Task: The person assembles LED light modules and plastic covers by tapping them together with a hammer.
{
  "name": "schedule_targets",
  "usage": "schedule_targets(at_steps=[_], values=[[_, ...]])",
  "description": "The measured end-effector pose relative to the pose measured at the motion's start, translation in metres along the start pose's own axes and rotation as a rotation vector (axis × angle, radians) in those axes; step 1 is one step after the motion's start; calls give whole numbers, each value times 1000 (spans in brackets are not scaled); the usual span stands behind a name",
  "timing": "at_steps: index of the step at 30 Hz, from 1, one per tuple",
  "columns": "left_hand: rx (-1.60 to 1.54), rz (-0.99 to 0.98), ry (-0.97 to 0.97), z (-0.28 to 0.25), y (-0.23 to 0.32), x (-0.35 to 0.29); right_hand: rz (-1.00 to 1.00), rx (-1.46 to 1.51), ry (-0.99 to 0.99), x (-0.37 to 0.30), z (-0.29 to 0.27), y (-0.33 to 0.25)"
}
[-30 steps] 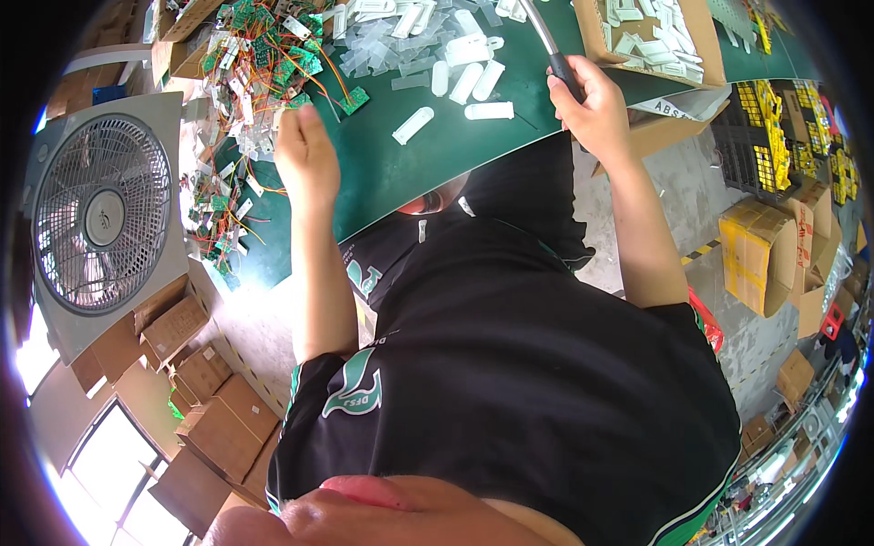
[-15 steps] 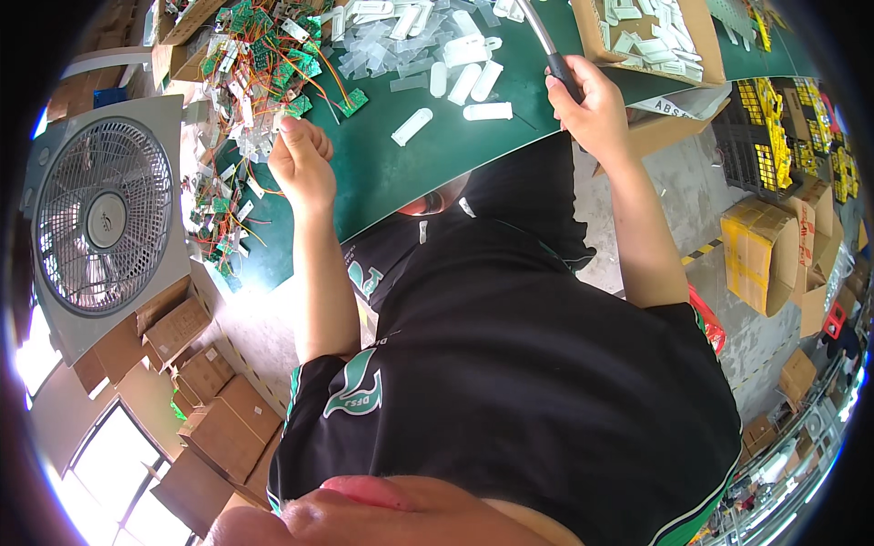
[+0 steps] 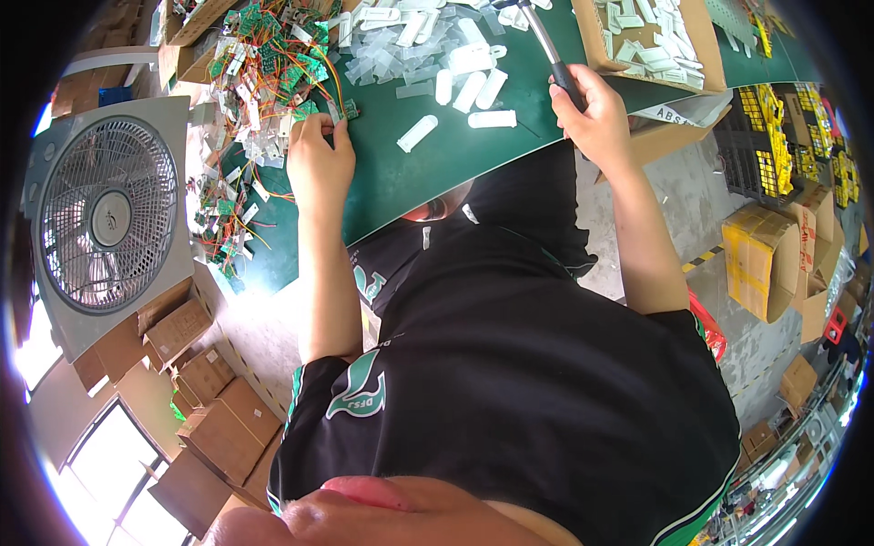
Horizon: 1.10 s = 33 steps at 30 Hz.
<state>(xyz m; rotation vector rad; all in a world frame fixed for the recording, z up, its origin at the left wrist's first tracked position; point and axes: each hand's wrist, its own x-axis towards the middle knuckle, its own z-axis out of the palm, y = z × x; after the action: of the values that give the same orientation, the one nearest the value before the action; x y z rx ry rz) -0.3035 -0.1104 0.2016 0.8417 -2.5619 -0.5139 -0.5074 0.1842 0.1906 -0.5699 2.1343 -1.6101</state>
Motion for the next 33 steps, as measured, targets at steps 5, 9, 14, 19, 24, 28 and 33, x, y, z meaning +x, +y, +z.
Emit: schedule_targets(at_steps=[5,9,14,19,24,28,33], values=[[-44,44,143,-16,-3,7,10,4,-7,1,1,-2],[-93,90,531,-57,-2,27,-1,2,-4,0,-1,0],[-891,-52,737,-104,0,50,-5,12,-7,1,1,-1],[-1440,42,406,-119,2,31,-25,178,-30,1,-5,4],[-1229,-104,-65,-98,42,-15,7,494,-195,-30,24,-46],[-1018,-156,-424,-81,80,-43,32,450,-453,-45,58,-98],[-899,-229,-542,-77,92,-50,-218,269,-522,-48,87,-99]])
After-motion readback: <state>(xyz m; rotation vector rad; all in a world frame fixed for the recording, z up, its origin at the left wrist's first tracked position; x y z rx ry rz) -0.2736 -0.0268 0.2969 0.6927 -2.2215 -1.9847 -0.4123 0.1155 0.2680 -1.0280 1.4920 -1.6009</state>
